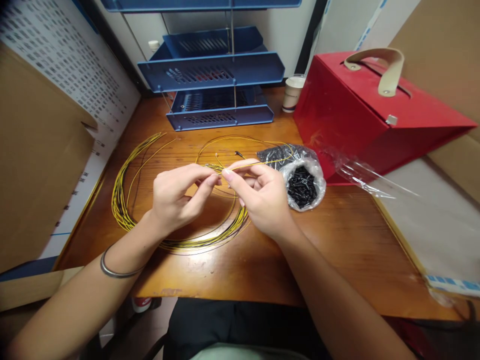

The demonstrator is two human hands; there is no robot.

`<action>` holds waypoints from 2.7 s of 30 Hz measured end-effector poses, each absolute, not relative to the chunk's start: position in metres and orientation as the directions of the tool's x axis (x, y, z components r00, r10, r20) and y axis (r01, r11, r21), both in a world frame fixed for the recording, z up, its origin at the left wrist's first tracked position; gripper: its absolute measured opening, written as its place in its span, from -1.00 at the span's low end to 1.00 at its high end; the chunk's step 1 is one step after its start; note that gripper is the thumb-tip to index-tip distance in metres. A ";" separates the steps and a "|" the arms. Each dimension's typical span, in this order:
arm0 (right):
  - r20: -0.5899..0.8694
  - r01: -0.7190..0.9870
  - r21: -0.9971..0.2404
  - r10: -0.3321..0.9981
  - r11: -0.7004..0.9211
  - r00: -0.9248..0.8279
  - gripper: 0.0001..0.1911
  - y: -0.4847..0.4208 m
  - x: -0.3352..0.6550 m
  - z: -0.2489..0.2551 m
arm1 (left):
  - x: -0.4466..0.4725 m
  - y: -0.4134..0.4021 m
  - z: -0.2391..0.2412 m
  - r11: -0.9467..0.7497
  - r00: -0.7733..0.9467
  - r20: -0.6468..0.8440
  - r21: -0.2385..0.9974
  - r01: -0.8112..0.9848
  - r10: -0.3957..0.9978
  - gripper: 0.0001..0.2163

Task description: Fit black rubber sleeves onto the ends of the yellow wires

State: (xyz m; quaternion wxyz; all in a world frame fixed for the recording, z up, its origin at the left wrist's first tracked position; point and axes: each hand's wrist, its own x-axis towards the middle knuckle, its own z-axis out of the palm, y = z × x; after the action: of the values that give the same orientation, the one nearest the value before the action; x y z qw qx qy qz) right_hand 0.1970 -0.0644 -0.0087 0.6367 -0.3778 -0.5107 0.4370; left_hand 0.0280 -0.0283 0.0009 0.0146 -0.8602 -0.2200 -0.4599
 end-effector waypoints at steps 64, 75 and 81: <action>0.350 -0.117 -0.925 0.930 0.362 0.111 -0.81 -0.064 0.196 -0.011 | 0.029 -0.034 0.003 -0.842 0.419 0.737 0.399 0.363 0.530 -0.84; 0.372 -0.088 -0.920 0.922 0.382 0.112 -0.79 -0.064 0.195 -0.011 | 0.032 -0.036 0.004 -0.807 0.408 0.700 0.462 0.367 0.586 -0.67; 0.388 -0.070 -0.915 0.915 0.396 0.110 -0.82 -0.063 0.196 -0.013 | 0.032 -0.035 0.002 -0.775 0.404 0.663 0.512 0.370 0.631 -0.71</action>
State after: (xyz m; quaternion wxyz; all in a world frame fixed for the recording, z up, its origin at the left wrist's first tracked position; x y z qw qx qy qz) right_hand 0.1958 -0.0631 -0.0129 0.6352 -0.3891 -0.5429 0.3878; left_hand 0.0318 -0.0351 0.0024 -0.1433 -0.8255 -0.3031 -0.4540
